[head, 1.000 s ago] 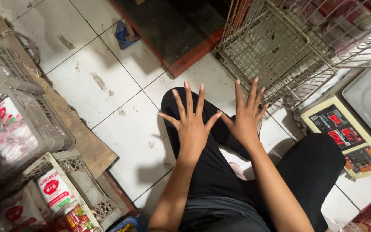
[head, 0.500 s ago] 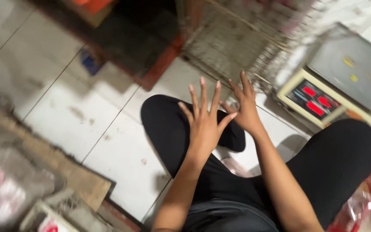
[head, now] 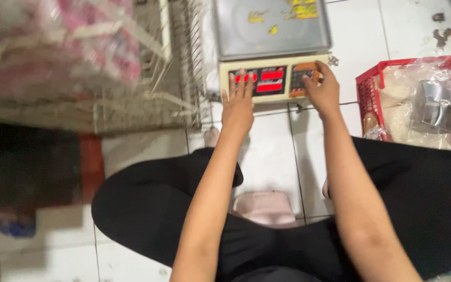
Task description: The person uses a scoop to add grain to a plastic bag on a digital scale, adjusts the amount by hand, and then seals the bag by twisting and tying the top.
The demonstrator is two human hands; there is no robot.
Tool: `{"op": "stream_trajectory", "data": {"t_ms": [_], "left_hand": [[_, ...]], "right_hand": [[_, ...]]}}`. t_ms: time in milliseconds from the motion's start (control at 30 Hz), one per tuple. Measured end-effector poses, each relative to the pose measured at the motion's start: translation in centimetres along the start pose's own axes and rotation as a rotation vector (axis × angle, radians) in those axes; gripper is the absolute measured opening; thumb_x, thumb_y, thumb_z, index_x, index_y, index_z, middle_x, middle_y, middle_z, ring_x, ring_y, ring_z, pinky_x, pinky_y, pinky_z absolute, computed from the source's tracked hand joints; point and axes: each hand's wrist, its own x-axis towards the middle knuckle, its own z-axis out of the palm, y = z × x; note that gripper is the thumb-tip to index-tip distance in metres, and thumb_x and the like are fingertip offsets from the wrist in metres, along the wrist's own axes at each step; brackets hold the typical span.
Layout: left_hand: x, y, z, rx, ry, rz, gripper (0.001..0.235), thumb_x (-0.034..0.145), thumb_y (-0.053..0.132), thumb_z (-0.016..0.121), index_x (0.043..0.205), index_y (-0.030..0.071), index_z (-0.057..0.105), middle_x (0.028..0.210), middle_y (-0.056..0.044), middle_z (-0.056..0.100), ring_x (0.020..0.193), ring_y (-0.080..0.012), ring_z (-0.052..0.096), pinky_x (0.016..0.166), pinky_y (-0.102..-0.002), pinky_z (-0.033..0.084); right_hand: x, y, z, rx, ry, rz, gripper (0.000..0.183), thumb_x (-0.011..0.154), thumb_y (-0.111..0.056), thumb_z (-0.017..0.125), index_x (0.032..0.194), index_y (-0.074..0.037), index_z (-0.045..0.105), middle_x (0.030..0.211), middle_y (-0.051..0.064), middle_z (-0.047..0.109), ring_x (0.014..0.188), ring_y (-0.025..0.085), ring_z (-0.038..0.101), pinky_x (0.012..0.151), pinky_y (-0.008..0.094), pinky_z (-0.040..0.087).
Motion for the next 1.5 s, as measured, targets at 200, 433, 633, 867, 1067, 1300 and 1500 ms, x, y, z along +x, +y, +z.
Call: {"op": "stream_trajectory", "data": {"t_ms": [200, 433, 633, 867, 1067, 1300, 1500], "left_hand": [[6.6, 1.4, 0.8, -0.152, 0.150, -0.122, 0.092, 0.092, 0.020, 0.067, 0.164, 0.025, 0.011, 0.171, -0.007, -0.006, 0.157, -0.0403, -0.002, 0.123, -0.063, 0.019], [6.1, -0.7, 2.1, -0.042, 0.160, -0.176, 0.104, 0.083, -0.009, 0.058, 0.168, 0.034, 0.017, 0.176, 0.001, 0.002, 0.163, -0.0327, 0.003, 0.125, -0.068, 0.015], [5.5, -1.7, 1.8, -0.127, 0.186, -0.165, 0.110, 0.073, -0.014, 0.055, 0.166, 0.033, 0.019, 0.174, 0.003, 0.006, 0.161, -0.0303, 0.004, 0.124, -0.069, 0.004], [4.1, -3.0, 3.2, -0.161, 0.171, -0.174, 0.109, 0.074, -0.013, 0.057, 0.164, 0.036, 0.020, 0.173, 0.004, 0.005, 0.160, -0.0289, 0.003, 0.122, -0.071, -0.001], [4.0, -2.8, 3.2, -0.111, 0.102, -0.187, 0.111, 0.074, -0.016, 0.056, 0.164, 0.038, 0.019, 0.173, 0.006, 0.005, 0.160, -0.0260, 0.003, 0.119, -0.074, -0.003], [5.1, -3.0, 1.6, -0.128, 0.136, -0.165, 0.109, 0.075, -0.015, 0.057, 0.163, 0.040, 0.022, 0.173, 0.007, 0.009, 0.160, -0.0245, 0.007, 0.118, -0.076, -0.006], [5.3, -2.8, -0.1, -0.190, 0.055, -0.173, 0.104, 0.076, -0.014, 0.056, 0.162, 0.034, 0.022, 0.172, 0.006, 0.008, 0.159, -0.0246, 0.005, 0.118, -0.075, -0.006]], "right_hand": [[6.1, 12.3, -2.4, -0.345, 0.041, -0.055, 0.077, 0.092, -0.022, 0.079, 0.152, 0.006, 0.040, 0.143, 0.030, 0.055, 0.133, 0.040, 0.053, 0.109, 0.045, 0.044], [2.8, 10.5, 1.2, 0.170, -0.051, 0.214, 0.057, 0.103, -0.016, 0.060, 0.156, -0.009, 0.041, 0.149, 0.016, 0.055, 0.125, 0.026, 0.062, 0.098, 0.034, 0.054], [1.6, 9.7, 1.7, 0.199, 0.021, 0.225, 0.060, 0.101, -0.006, 0.057, 0.158, -0.010, 0.039, 0.151, 0.011, 0.055, 0.109, 0.021, 0.068, 0.091, 0.032, 0.056], [0.6, 10.3, 2.4, 0.088, 0.062, 0.074, 0.063, 0.100, -0.003, 0.058, 0.160, -0.009, 0.038, 0.154, 0.016, 0.053, 0.129, 0.027, 0.061, 0.101, 0.036, 0.053], [0.7, 10.8, 2.1, 0.065, 0.016, 0.036, 0.063, 0.098, -0.003, 0.060, 0.157, -0.009, 0.040, 0.155, 0.016, 0.052, 0.139, 0.029, 0.053, 0.104, 0.039, 0.052], [0.4, 8.1, 0.5, 0.137, -0.068, 0.183, 0.064, 0.096, -0.004, 0.059, 0.156, -0.018, 0.042, 0.148, 0.013, 0.057, 0.122, 0.026, 0.065, 0.097, 0.036, 0.055], [1.0, 9.1, -0.1, 0.195, -0.100, 0.263, 0.065, 0.095, -0.006, 0.060, 0.156, -0.020, 0.044, 0.147, 0.011, 0.058, 0.108, 0.023, 0.070, 0.092, 0.035, 0.054]]}}
